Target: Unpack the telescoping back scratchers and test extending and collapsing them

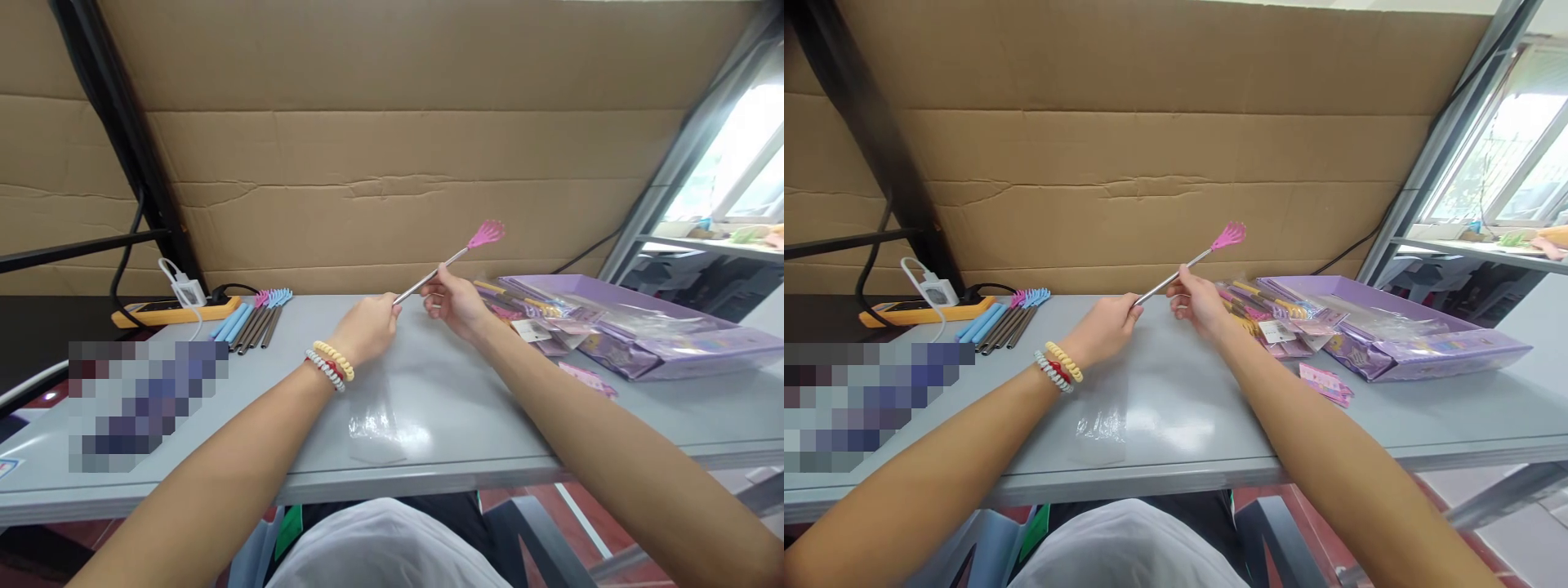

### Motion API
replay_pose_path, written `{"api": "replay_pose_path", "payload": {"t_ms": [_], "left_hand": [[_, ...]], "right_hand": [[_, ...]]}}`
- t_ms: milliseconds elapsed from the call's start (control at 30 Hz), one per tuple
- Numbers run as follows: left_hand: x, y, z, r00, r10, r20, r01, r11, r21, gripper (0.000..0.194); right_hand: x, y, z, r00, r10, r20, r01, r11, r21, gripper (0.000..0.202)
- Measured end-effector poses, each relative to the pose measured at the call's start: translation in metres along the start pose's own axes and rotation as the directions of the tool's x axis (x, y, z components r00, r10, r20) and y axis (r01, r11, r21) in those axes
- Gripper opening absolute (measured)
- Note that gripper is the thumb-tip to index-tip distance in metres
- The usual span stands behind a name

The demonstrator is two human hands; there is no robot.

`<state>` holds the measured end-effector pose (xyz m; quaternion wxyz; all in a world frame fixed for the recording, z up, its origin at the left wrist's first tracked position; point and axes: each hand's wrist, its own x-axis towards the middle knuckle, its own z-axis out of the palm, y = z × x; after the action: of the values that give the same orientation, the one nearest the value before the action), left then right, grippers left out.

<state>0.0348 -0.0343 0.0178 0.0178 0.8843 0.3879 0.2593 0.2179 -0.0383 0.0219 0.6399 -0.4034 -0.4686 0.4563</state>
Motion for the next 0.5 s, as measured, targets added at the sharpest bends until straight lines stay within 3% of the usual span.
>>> {"api": "replay_pose_path", "payload": {"t_ms": [100,267,367,500], "left_hand": [[0.003,-0.002,0.004,0.998,-0.055,-0.039,0.052,0.996,-0.072,0.023],[0.008,-0.014,0.005,0.957,-0.249,-0.148,0.223,0.96,-0.17,0.024],[0.01,-0.022,0.009,0.946,-0.309,-0.1,0.277,0.927,-0.253,0.028],[0.01,-0.016,0.017,0.967,-0.256,0.009,0.231,0.855,-0.464,0.024]], "right_hand": [[0.0,-0.001,0.027,0.996,0.065,0.068,-0.066,0.998,0.017,0.038],[0.008,-0.001,0.065,0.994,0.103,0.02,-0.105,0.978,0.178,0.036],[0.011,0.007,0.078,0.993,0.082,-0.079,-0.052,0.943,0.329,0.035],[0.009,0.012,0.08,0.985,0.103,-0.135,-0.026,0.878,0.479,0.036]]}}
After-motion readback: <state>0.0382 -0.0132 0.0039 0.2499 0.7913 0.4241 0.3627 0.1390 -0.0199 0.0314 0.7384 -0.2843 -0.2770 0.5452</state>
